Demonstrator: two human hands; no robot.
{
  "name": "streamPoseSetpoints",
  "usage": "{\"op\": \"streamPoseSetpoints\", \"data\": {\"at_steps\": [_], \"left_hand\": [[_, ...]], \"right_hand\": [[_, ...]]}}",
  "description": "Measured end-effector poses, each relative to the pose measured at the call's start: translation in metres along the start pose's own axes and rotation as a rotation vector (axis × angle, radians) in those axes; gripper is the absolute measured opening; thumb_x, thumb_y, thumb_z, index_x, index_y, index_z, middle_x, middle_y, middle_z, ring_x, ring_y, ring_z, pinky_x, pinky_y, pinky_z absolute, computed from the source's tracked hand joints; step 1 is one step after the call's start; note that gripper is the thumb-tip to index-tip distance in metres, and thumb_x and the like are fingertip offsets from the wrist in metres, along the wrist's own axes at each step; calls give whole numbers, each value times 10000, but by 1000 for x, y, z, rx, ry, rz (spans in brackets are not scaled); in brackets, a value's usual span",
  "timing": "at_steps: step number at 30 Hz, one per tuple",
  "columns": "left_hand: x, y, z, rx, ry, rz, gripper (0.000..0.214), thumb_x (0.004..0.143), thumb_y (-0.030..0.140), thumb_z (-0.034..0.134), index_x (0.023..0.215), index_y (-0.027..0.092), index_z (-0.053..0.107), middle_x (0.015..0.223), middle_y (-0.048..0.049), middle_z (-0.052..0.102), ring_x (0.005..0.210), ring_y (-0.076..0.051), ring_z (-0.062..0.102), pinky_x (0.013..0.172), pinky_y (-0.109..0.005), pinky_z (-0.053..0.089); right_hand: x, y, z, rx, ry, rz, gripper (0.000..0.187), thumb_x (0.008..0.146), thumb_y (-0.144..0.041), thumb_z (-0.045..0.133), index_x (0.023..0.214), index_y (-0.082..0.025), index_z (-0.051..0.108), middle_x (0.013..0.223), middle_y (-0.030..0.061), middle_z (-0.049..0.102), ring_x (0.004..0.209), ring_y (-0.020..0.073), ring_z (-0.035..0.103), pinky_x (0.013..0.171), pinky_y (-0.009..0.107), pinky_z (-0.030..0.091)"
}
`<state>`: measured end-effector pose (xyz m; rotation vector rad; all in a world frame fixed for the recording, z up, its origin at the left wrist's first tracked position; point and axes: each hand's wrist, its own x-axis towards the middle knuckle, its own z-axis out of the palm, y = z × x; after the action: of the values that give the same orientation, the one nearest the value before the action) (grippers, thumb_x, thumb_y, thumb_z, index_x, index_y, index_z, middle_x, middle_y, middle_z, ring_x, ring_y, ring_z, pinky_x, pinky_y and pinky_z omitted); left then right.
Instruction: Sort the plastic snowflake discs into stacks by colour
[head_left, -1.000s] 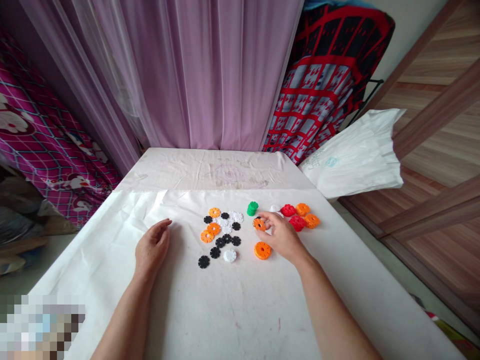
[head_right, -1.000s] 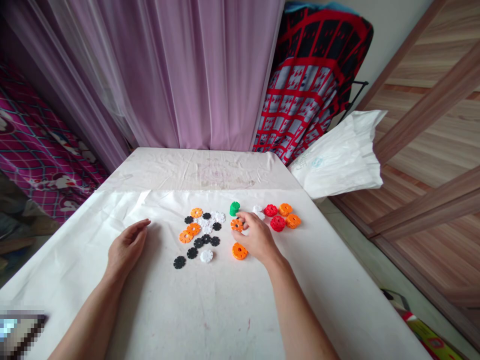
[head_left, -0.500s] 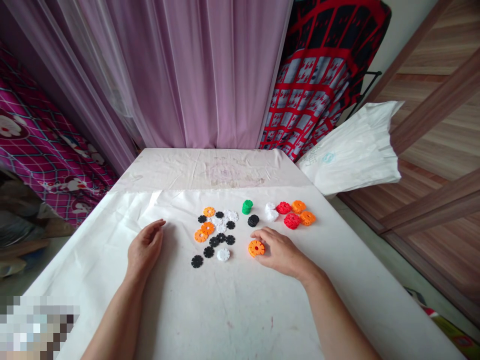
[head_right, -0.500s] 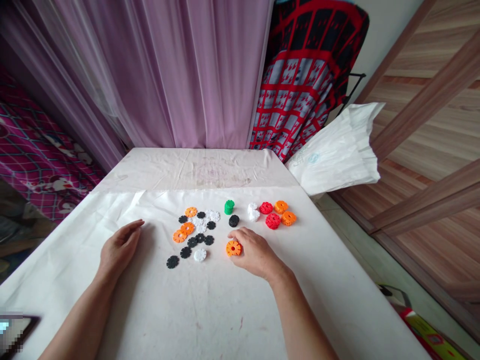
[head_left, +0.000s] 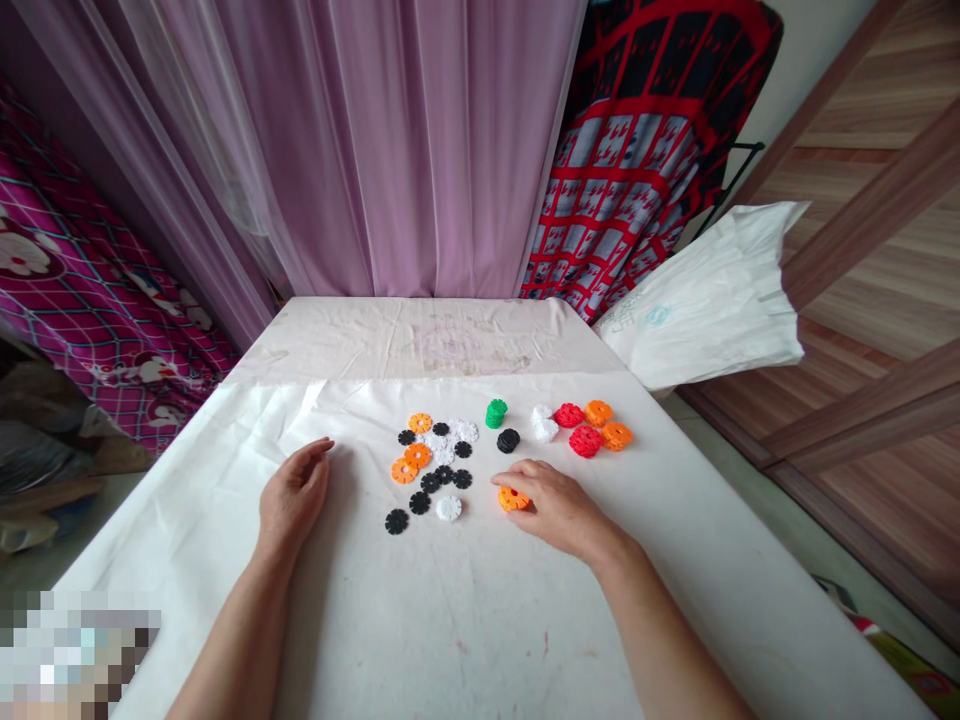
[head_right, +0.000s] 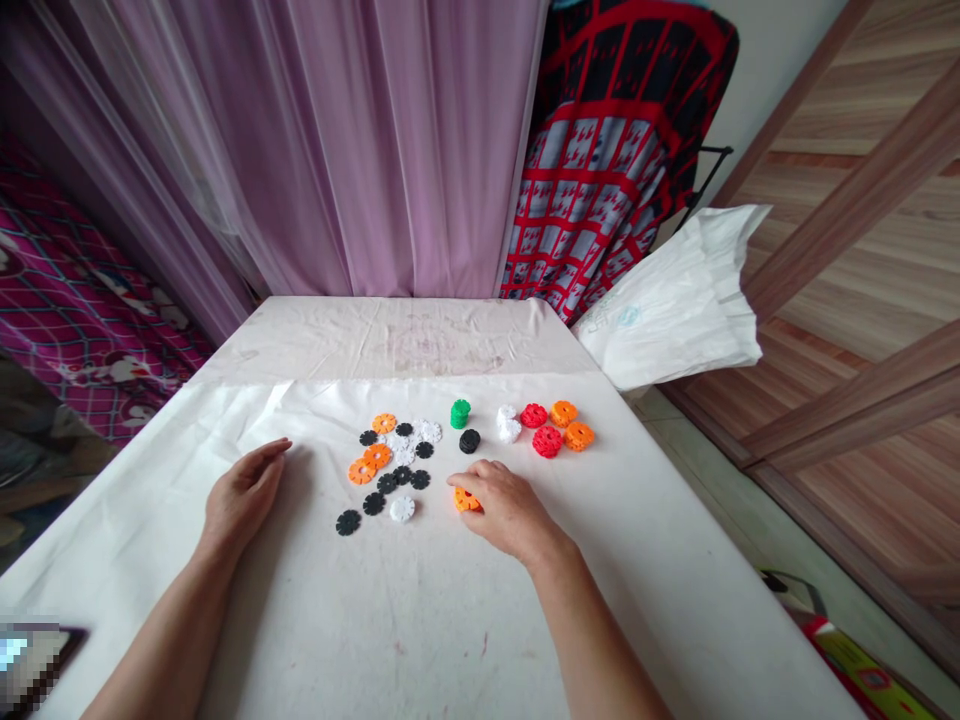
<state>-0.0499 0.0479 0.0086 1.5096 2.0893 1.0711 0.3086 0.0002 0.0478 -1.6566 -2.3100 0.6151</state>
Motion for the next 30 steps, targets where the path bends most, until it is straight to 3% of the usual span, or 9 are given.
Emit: {"op": "streamPoseSetpoints", "data": {"at_steps": [5,17,24,30], "left_hand": [[0,1,0,0,9,-6,329,804,384,505,1011,258,728,1139,-23,751,1061,-233,693,954,-368,543],[-1,1,0,10,7,-2,325,804,365,504,1015,262,730,1144,-15,750,1067,-231,690,947,-361,545],[0,0,1,5,11,2,329,805,363,495,1009,263,734,1136,-14,752,1049,-224,696,926,-350,552],[0,2,1,18,1,-3,342,806,372,482,1008,265,737,1143,-15,750,1061,-235,694,920,-362,552]], "right_hand": [[2,-1,2,1,-22,9,437,776,-85,562,1143,-283,695,1116,30,666,1069,204,604,953,317,460],[-2,-11,-12,-71,-90,171,481,792,-158,600,1265,-243,631,1222,74,626,1073,230,623,940,326,448],[0,-13,-7,-86,-93,161,413,816,-147,592,1211,-253,649,1192,57,646,1061,218,637,895,300,448],[0,-22,-16,-161,-49,185,447,835,-282,644,1279,-248,602,1240,71,636,1113,239,612,892,320,452]]}}
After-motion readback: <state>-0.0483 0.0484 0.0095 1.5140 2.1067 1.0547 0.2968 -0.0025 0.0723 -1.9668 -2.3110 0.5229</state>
